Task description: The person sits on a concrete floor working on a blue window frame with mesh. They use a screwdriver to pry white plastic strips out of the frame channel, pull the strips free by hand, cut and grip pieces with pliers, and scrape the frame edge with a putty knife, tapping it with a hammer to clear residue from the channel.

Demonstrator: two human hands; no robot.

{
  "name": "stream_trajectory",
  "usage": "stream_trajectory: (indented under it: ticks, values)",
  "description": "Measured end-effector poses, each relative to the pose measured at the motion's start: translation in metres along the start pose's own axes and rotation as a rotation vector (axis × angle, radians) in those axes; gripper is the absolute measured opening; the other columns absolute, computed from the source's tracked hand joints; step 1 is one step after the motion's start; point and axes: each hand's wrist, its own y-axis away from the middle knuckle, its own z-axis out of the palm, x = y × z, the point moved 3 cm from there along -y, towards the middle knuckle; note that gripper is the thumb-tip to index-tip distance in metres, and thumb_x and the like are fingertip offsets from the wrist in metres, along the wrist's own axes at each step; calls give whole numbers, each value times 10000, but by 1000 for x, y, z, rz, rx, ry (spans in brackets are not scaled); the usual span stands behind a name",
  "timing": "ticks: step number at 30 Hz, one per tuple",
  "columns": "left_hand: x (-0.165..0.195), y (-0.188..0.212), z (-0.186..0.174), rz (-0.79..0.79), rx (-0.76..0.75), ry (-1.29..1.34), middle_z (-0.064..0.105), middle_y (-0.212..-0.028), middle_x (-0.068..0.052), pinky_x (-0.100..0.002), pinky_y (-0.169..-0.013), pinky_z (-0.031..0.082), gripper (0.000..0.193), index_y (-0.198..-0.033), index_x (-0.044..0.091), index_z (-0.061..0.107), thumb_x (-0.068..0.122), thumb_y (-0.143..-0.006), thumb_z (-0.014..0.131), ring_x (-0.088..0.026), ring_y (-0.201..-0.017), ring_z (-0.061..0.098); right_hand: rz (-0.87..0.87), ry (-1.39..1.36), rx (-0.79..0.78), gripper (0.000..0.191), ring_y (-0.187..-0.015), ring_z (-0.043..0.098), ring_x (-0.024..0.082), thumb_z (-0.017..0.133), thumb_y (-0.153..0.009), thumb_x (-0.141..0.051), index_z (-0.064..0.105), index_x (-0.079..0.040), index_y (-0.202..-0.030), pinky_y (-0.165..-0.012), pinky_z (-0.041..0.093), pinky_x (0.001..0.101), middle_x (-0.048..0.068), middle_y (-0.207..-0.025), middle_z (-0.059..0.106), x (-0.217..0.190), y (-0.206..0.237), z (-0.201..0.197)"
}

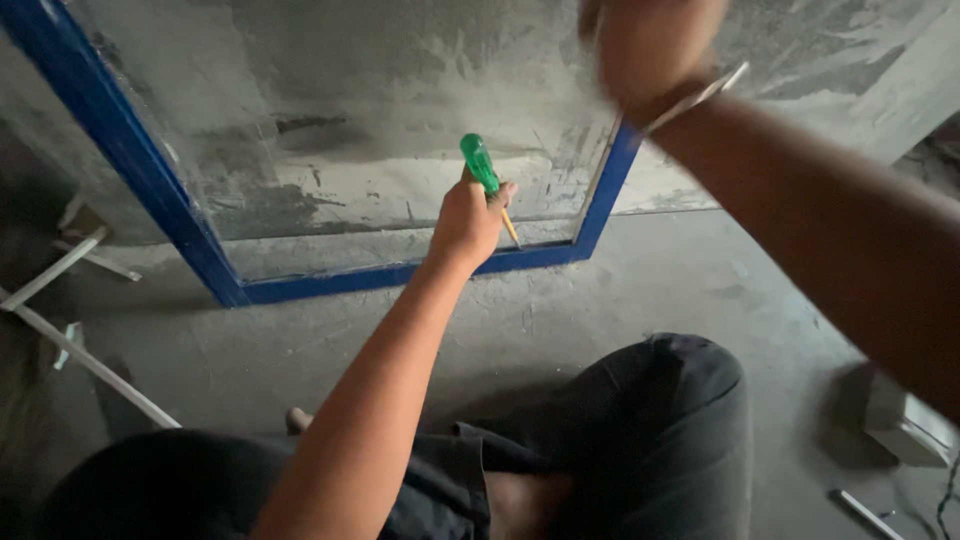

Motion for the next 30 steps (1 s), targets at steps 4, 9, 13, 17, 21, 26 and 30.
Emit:
stream_trajectory:
  ticks: [4, 9, 13, 17, 21, 26, 30]
  values:
    - [-5, -4, 2, -43, 15, -48, 742, -847, -192, -466, -693, 569, 326, -1038, -10, 595, 270, -930, 723, -392, -829, 729, -303, 364, -576, 289, -669, 706, 335, 656, -832, -194, 640, -116, -1109, -598, 535, 459, 152, -759, 747, -11, 37, 44]
    - [-40, 2, -7, -250, 104, 85, 766, -832, -136, -405, -717, 613, 251, -975, 9, 613, 245, -972, 697, -281, -782, 782, 135, -521, 54, 295, -773, 679, 335, 678, -858, -153, 634, -70, -1138, -694, 517, 422, 145, -889, 702, 23, 89, 54]
    - [-94, 23, -18, -467, 260, 680, 702, -969, -124, -392, -816, 628, 174, -1051, 11, 523, 130, -983, 631, -251, -927, 767, 708, -664, 286, 256, -818, 687, 311, 739, -919, -233, 646, -40, -1059, -739, 522, 424, 160, -894, 707, 44, 189, 132]
    - [-149, 53, -35, -681, 370, 872, 685, -1018, -147, -441, -865, 646, 158, -1071, -14, 535, 98, -989, 611, -278, -948, 742, 1609, -919, -83, 288, -765, 650, 275, 673, -948, -334, 607, -101, -1103, -687, 535, 473, 68, -869, 663, 77, 281, 245]
    - [-167, 69, -45, -852, 520, 1003, 646, -1026, -83, -460, -892, 596, 195, -1154, 96, 546, 138, -969, 593, -279, -936, 712, 1936, -1100, -404, 280, -793, 584, 224, 654, -969, -361, 620, -111, -1091, -715, 537, 454, 29, -906, 628, 99, 298, 287]
    - [-129, 60, -49, -701, 532, 942, 653, -1027, -87, -485, -895, 634, 226, -1153, 77, 529, 204, -988, 618, -288, -986, 732, 1773, -1128, -469, 340, -756, 564, 197, 664, -964, -387, 632, -73, -1092, -702, 551, 434, 27, -888, 614, 97, 286, 301]
    - [-64, 27, -36, -300, 275, 575, 723, -1074, -121, -470, -872, 623, 266, -1141, 36, 564, 238, -1001, 667, -269, -1032, 776, 1714, -1151, -471, 361, -761, 582, 184, 677, -945, -417, 650, -82, -1077, -695, 561, 415, 12, -898, 627, 92, 286, 309]
